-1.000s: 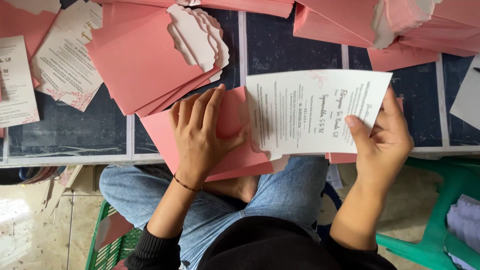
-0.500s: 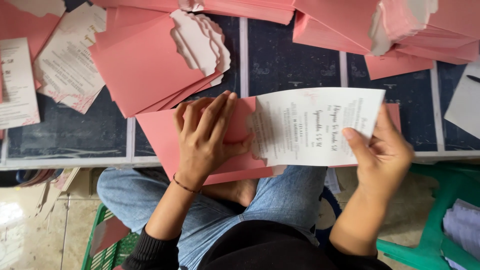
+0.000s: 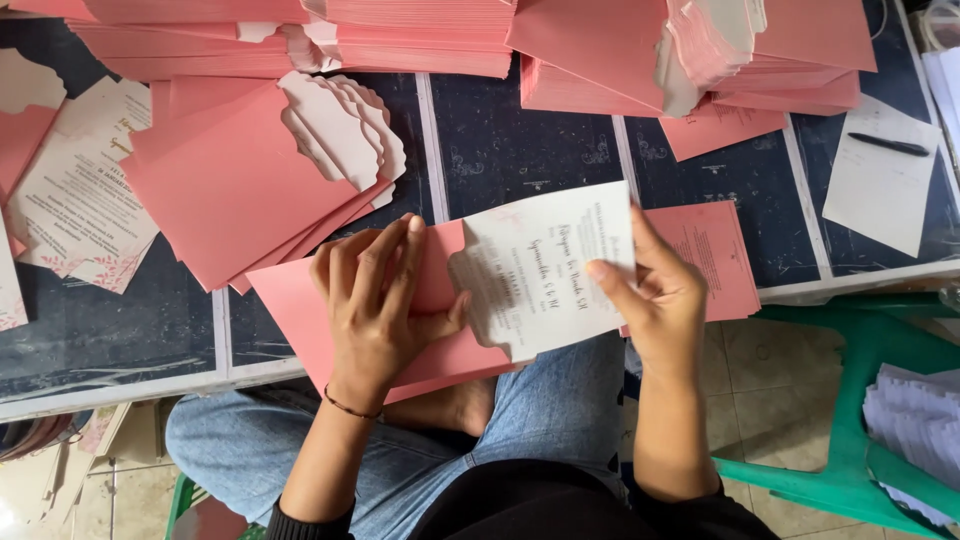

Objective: The person inserts white invitation cards into pink envelopes with a decorative cutout, then closes and stacks them. The person handles the envelopes and cards by hand, repeatedly picking, inserting, and stacking the finished units.

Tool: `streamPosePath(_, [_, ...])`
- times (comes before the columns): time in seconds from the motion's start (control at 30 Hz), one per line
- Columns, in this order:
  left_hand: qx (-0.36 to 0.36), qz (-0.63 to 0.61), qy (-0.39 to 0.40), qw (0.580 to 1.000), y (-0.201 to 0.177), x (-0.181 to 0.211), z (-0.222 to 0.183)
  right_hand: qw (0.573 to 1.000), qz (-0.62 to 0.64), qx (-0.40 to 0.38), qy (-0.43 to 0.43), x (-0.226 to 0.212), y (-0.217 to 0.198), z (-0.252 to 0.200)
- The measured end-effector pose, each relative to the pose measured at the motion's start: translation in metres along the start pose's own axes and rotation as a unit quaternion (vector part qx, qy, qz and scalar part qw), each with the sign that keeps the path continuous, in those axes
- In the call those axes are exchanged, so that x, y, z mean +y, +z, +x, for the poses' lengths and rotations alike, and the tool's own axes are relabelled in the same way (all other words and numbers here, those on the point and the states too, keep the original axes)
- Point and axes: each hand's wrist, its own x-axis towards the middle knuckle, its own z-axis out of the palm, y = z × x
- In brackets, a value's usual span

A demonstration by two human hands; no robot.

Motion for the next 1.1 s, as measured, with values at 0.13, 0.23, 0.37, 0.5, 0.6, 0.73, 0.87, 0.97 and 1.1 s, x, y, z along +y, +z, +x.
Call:
streamPosePath(0.13, [0.011,-0.001,0.012,1.000,0.001,0.006,0.006,0.998,-0.001,-0.045,-0.044,0.018,0.018,-0.015])
streamPosePath(0.23, [0.013,-0.009,0.013,1.000,0.003,0.014,0.008,0.993,-0.065,-0.068,-0.073,-0.005,0.045,-0.023])
streamPosePath(0.37, [-0.021,-0.005,-0.008,1.000,0.003,0.016,0.005,0.989,-0.094,-0.088,-0.070,-0.013,0.054,-0.021])
streamPosePath(0.5, [-0.021,0.062,-0.087,0.994,-0.016,0.007,-0.006,0.998,-0.001,-0.044,-0.036,-0.014,0.039,-0.008])
streamPosePath(0.6, [0.002,-0.111,-0.223,0.969,-0.029,0.013,-0.002,1.000,0.024,0.011,0.005,-0.008,0.043,-0.009])
streamPosePath(0.73, [-0.040,-0.340,-0.311,0.887,-0.011,0.006,-0.019,0.999,0.039,-0.030,0.002,0.004,0.061,-0.012])
streamPosePath(0.87, [-0.013,-0.379,-0.365,0.850,-0.012,-0.027,-0.026,0.990,0.062,-0.115,0.056,0.019,0.043,0.001])
streamPosePath(0.97, [0.026,-0.319,-0.372,0.871,-0.032,-0.058,-0.029,0.976,-0.176,-0.123,0.025,0.015,0.004,0.018])
streamPosePath(1.1, [0.052,-0.211,-0.331,0.918,-0.065,-0.106,-0.011,0.820,-0.542,-0.116,0.143,0.095,-0.037,-0.002])
